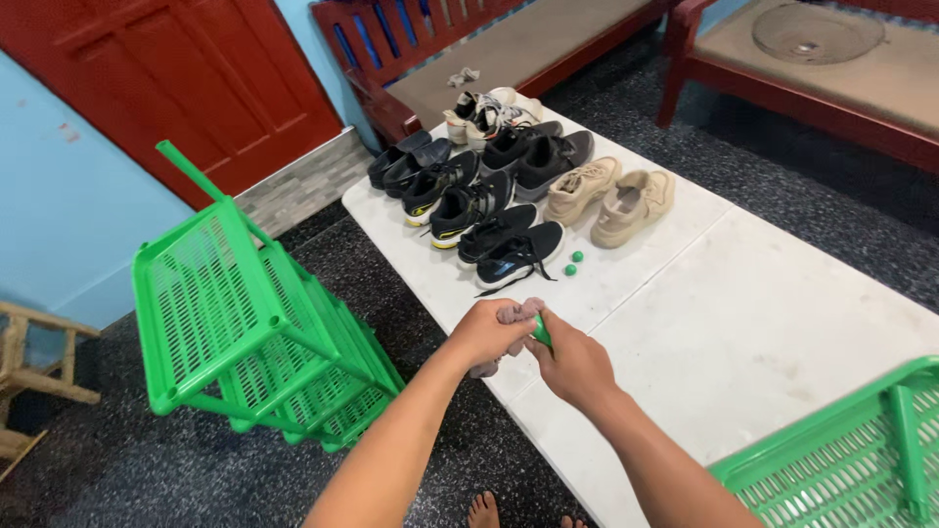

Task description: The person wipes the legs and surfaces of green plastic trays with a cloth. They spray the trays with a liquid from a spray bottle and continue wiping. The trays are handled one at a time and placed back on the table.

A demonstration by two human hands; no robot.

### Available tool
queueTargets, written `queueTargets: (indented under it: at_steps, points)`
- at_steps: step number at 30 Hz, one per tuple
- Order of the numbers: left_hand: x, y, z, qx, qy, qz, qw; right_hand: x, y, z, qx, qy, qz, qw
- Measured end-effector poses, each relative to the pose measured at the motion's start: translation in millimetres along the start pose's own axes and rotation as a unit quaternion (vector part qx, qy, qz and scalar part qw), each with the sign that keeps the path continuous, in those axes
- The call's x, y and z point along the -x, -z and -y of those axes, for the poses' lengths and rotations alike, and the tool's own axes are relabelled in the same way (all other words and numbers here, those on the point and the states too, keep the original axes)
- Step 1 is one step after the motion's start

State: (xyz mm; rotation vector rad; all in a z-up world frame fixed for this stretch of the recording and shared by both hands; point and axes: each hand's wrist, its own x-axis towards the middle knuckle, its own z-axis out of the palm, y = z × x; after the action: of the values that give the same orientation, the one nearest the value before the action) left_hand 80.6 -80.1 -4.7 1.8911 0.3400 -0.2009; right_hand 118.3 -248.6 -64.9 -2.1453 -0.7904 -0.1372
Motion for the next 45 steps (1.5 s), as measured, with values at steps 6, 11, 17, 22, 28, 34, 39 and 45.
queueTargets:
  at_steps: [6,11,17,22,28,34,39,45]
  points:
    - [-0.8,17.6,36.1,0.079,-0.063,-0.015,0.995,-7.4,-9.1,4.7,0.02,0.061,0.0,0.998]
    - [12.5,70.3,86.6,0.479,-0.005,-0.161,0.863,-38.7,-43.2,-4.5,-0.329,-0.177,0.079,0.924]
    - [61.2,130.2,148.7,0.479,-0.004,-0.264,0.837,-62.9,-88.3,54.8,-0.477,-0.177,0.125,0.852]
    - [98.1,165.5,178.1,0.448,0.005,-0.303,0.841,-84.3,-150.2,94.9,-0.517,-0.134,0.153,0.831]
    - [118.2,221.0,224.8,0.413,0.018,-0.333,0.847,-116.0,-228.0,155.7,-0.545,-0.046,0.174,0.819]
    - [117.2,292.2,281.8,0.357,-0.026,-0.4,0.844,-151.4,-276.4,230.3,-0.505,0.011,0.14,0.852]
    - [125.6,333.4,303.8,0.15,-0.05,-0.458,0.875,-171.9,-313.5,262.3,-0.463,0.042,0.149,0.873]
    - [134.6,357.7,302.5,0.048,0.007,-0.406,0.913,-177.7,-345.3,270.2,-0.385,0.068,0.173,0.904]
